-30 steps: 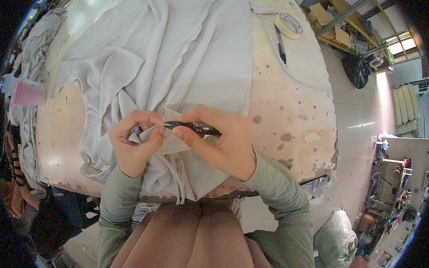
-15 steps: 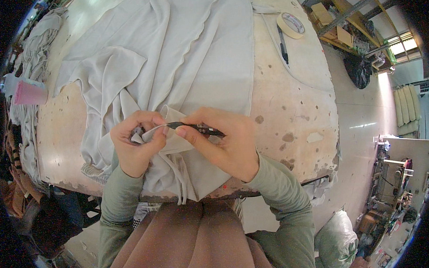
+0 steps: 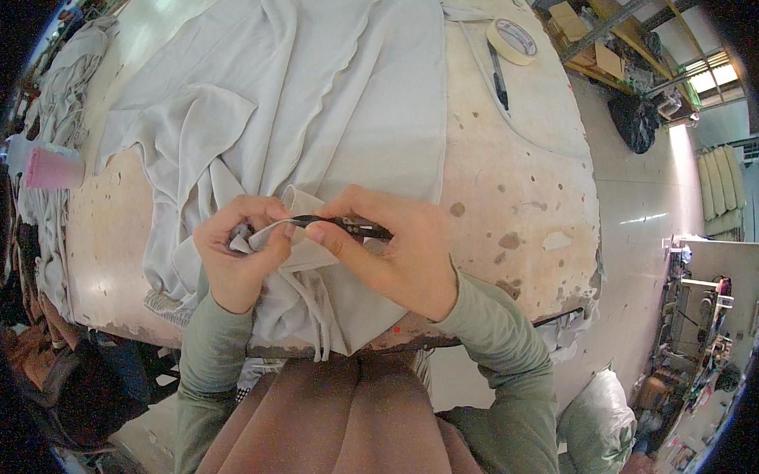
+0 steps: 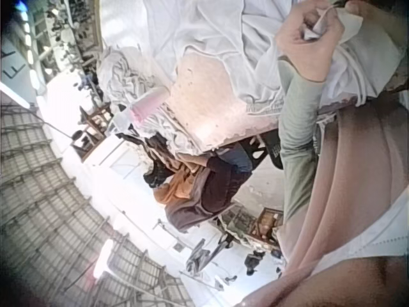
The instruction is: The person trims a white drawstring on a light-colored garment using scissors, then measures the garment with a tape measure and marks it with a pen. The person continues to trim and adjust the drawstring and fabric edges.
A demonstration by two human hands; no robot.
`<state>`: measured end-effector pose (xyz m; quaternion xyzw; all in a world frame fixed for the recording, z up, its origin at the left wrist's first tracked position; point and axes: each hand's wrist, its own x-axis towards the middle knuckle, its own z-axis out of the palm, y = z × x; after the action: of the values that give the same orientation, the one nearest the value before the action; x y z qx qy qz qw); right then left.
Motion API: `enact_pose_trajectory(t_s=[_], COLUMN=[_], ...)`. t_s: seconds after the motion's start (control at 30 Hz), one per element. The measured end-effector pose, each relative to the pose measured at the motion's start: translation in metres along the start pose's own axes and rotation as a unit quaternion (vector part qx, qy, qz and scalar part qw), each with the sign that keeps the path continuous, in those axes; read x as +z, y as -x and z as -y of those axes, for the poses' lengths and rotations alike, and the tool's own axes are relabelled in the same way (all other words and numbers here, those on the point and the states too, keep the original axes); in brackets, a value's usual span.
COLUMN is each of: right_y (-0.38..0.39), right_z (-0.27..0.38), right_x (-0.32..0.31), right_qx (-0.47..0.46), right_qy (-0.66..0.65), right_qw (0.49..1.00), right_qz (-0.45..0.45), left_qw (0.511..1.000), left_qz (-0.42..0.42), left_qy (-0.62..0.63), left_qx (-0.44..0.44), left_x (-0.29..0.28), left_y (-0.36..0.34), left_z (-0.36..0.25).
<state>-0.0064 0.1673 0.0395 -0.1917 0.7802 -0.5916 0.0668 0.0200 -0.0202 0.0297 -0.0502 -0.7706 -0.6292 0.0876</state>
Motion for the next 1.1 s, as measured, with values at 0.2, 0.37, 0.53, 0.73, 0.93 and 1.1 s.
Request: enact_pose_trajectory(t_s=[0.2,0.37,0.53,0.73,0.93,1.1], right_y=[-0.0001,0.0001,-0.0008,-0.0002,0.0002,0.0006], right_z=[-0.0010,0.0012,0.0024,0.0032,0.0023,0.0015], right_x=[0.0008,-0.0010,-0.0007,-0.0004,-0.0009,0.0014], right_qx=[0.000,0.005,-0.017,-0.004,-0.020,-0.004], right_qy=[-0.002,0.018,0.006,0.015,0.015,0.008], right_qw=[1.000,1.000,1.000,1.000,1.000,1.000], right_qz=[-0.006,-0.012,-0.004,-0.002,-0.003,-0.025], left_qw=[1.000,1.000,1.000,1.000,1.000,1.000], left_qz=[0.002,0.003,-0.004,-0.002,0.000,0.000], left_qy=[-0.003,-0.001,-0.007,-0.002,-0.012,-0.003], left_qx=[-0.005,-0.005,0.007,0.006,0.008,-0.004], left_x=[-0.0004,-0.0002,-0.0003,0.0000,0.0000,0.0001], left_y=[0.0007,0.0004,0.0003,0.0009,0.0008,0.0009], left_z=[-0.0011,-0.0015,-0.0014,-0.0010,-0.0005,0.0002])
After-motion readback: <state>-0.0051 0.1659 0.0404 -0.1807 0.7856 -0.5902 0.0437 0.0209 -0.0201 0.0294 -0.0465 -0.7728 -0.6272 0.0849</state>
